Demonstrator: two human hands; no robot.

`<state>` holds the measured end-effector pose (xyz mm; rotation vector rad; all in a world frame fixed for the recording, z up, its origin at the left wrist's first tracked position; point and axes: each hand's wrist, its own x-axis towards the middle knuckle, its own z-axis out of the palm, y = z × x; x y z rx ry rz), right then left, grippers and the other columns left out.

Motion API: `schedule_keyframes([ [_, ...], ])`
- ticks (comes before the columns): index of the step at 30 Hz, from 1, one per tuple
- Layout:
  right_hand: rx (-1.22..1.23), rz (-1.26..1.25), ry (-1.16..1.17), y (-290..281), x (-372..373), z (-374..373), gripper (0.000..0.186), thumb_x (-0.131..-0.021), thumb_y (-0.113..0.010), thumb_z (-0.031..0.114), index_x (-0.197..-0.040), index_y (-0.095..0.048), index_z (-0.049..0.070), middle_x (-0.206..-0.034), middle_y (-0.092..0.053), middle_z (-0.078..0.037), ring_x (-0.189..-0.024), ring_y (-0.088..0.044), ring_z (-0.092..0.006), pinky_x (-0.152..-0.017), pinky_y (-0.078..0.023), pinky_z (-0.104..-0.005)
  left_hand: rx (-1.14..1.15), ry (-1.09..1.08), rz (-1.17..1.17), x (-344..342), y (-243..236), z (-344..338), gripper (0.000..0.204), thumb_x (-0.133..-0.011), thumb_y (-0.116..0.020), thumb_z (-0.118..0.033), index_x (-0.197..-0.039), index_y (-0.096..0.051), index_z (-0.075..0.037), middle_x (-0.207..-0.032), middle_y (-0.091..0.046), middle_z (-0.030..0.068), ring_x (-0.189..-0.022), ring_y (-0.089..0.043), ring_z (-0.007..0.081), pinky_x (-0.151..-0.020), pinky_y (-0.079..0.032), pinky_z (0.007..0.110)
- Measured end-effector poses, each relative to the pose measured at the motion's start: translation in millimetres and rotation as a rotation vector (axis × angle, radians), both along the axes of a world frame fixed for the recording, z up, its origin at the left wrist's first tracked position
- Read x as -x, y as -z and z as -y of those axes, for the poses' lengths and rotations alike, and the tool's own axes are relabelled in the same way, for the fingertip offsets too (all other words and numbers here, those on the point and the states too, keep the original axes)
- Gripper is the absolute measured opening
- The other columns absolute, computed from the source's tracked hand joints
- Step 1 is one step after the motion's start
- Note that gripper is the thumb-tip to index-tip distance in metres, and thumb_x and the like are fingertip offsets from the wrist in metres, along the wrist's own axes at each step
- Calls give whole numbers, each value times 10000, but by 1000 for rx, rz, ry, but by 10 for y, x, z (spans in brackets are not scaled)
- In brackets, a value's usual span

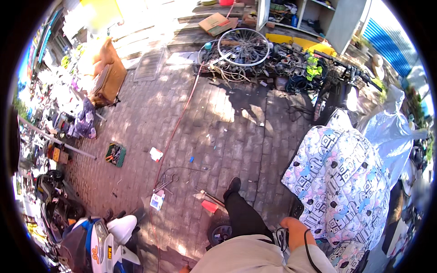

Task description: The person unscrews the front panel of a scooter using a screwdriver, goes to a tool cabinet to select parts, and manipulates wires and screws inside the dashboard area. They also handle a plastic sheet while working on the components.

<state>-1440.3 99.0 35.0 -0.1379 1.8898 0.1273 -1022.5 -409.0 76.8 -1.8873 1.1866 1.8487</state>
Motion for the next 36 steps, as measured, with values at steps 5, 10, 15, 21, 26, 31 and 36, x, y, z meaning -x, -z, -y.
schedule_keyframes([
  [5, 62, -24, 438, -525, 990, 115, 708, -1014, -472, 625, -1322, -699, 30, -1449, -606, -239, -1385, -550, -383, -1170, -403, -472, 69, 453, 13, 2453, -460, 665, 280, -1041, -631, -281, -1115, -640, -11, -823, -656, 115, -668, -633, 220, -579, -539, 382],
  [10, 91, -82, 747, -1012, 1323, 151, 700, -1022, -455, 648, -1293, -724, 61, -1414, -642, -212, -1335, -580, -402, -1126, -429, -481, 219, 861, -186, 5037, -932, 1281, 289, -1043, -623, -299, -1095, -650, -16, -823, -660, 115, -678, -633, 218, -595, -537, 386],
  [15, 147, -206, 1084, -1468, 1586, 305, 730, -1013, -465, 648, -1309, -701, 23, -1437, -620, -234, -1337, -575, -420, -1128, -431, -488, 274, 1335, -451, 7538, -1479, 837, 300, -1045, -615, -317, -1075, -661, -22, -823, -664, 114, -689, -634, 216, -611, -536, 389],
  [21, 214, -450, 1452, -1669, 1405, 645, 734, -1007, -482, 646, -1360, -670, 30, -1378, -659, -217, -1234, -638, -409, -1055, -485, -500, 202, 1963, -756, 9443, -2106, -535, 317, -1047, -606, -339, -1051, -673, -29, -824, -669, 114, -702, -634, 214, -629, -534, 394],
  [26, 349, -857, 2512, -2521, 465, 1076, 511, -1024, -593, 506, -1260, -719, 70, -1027, -744, -75, -852, -705, -236, -768, -571, -404, 81, 2341, -920, 10005, -2477, -1478, 333, -1048, -598, -357, -1031, -684, -35, -824, -674, 113, -712, -635, 212, -645, -532, 397],
  [31, 184, -1450, 3284, -3095, -1425, 2326, 358, -1069, -543, 365, -1226, -712, 92, -1007, -741, -62, -904, -695, -187, -795, -546, -360, 25, 2529, -980, 10272, -2676, -1717, 352, -1050, -590, -374, -1011, -695, -41, -824, -678, 113, -723, -635, 210, -661, -530, 401],
  [36, -1872, -436, 2957, -3240, -2305, 4822, 470, -946, -613, 352, -1202, -722, -26, -1198, -751, -184, -1148, -698, -356, -995, -541, -496, -106, 2636, -941, 10215, -2427, -1840, 372, -1052, -582, -392, -991, -705, -47, -824, -682, 112, -734, -635, 208, -677, -528, 404],
])
